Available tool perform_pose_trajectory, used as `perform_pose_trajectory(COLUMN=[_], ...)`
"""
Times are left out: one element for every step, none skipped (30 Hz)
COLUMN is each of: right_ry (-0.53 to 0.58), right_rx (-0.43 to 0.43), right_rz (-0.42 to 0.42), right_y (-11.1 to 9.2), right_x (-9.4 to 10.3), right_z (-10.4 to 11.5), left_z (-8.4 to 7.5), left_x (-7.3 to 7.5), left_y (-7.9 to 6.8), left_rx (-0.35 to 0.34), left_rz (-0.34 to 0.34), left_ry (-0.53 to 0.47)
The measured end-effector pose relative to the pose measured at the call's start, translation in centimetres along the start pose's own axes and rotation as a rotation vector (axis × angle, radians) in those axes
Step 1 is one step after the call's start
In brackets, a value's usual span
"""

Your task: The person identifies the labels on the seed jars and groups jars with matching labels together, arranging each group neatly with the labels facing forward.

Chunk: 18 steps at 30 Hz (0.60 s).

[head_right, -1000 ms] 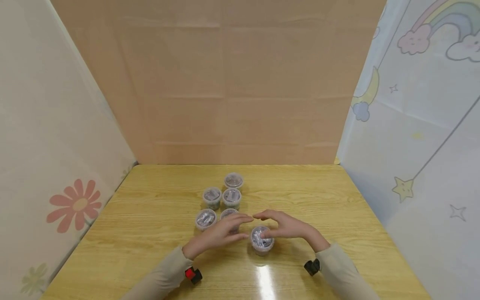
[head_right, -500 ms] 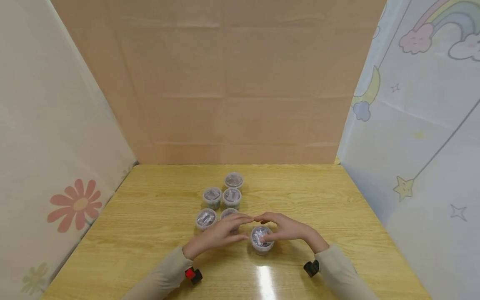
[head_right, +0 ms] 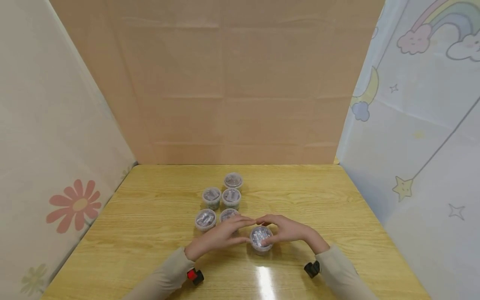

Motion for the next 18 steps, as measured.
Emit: perform_pose_trajectory(right_ry=[-0.004,-0.007,-0.01,-0.009,-0.003,-0.001,0.002,0.008,0.012,0.014,0.012,0.008,0.011,0.01,0.008,0.006,0.004,0.007], right_rx=[-0.005,-0.013,-0.018,-0.022,-0.023,-0.021,-0.018,-0.013,-0.007,-0.002,0.004,0.01,0.013,0.014,0.014,0.013,0.014,0.013], right_rz=[-0.001,0.0,0.001,0.001,0.001,0.0,-0.001,-0.003,-0.005,-0.006,-0.006,-0.005,-0.001,0.003,0.009,0.014,0.019,0.026], right_y=[-0.05,-0.11,-0.16,-0.21,-0.25,-0.28,-0.31,-0.32,-0.34,-0.36,-0.38,-0.41,-0.44,-0.48,-0.53,-0.57,-0.6,-0.63], right_x=[-0.01,-0.02,-0.03,-0.03,-0.02,0.0,0.03,0.07,0.12,0.17,0.21,0.23,0.23,0.23,0.19,0.15,0.11,0.06], right_z=[-0.03,-0.08,-0.11,-0.13,-0.12,-0.11,-0.09,-0.07,-0.06,-0.06,-0.09,-0.11,-0.15,-0.17,-0.21,-0.26,-0.29,-0.3], left_z=[0.0,-0.02,-0.05,-0.08,-0.14,-0.2,-0.27,-0.34,-0.4,-0.45,-0.47,-0.48,-0.46,-0.44,-0.41,-0.39,-0.36,-0.33], left_x=[-0.03,-0.08,-0.13,-0.16,-0.17,-0.18,-0.19,-0.18,-0.21,-0.2,-0.23,-0.25,-0.28,-0.33,-0.4,-0.46,-0.55,-0.63], left_y=[-0.03,-0.04,-0.06,-0.08,-0.09,-0.11,-0.11,-0.12,-0.13,-0.13,-0.14,-0.15,-0.15,-0.17,-0.19,-0.2,-0.22,-0.24], left_rx=[-0.003,-0.008,-0.017,-0.024,-0.033,-0.042,-0.05,-0.057,-0.066,-0.069,-0.069,-0.068,-0.065,-0.061,-0.058,-0.053,-0.05,-0.048], left_rz=[-0.002,-0.004,-0.008,-0.012,-0.017,-0.022,-0.027,-0.031,-0.037,-0.038,-0.038,-0.037,-0.036,-0.033,-0.029,-0.025,-0.022,-0.019], left_ry=[0.005,0.012,0.022,0.031,0.041,0.05,0.059,0.065,0.073,0.079,0.083,0.085,0.088,0.091,0.096,0.097,0.099,0.102])
Point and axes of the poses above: each hand's wrist, its own y-axis towards the middle knuckle, its own x-axis out of the back of the hand, z = x × y, the point moved 8 cm from there along y, towards the middle knuckle, and after that the axes turned 11 degrees about -z, right-handed, at the moved point
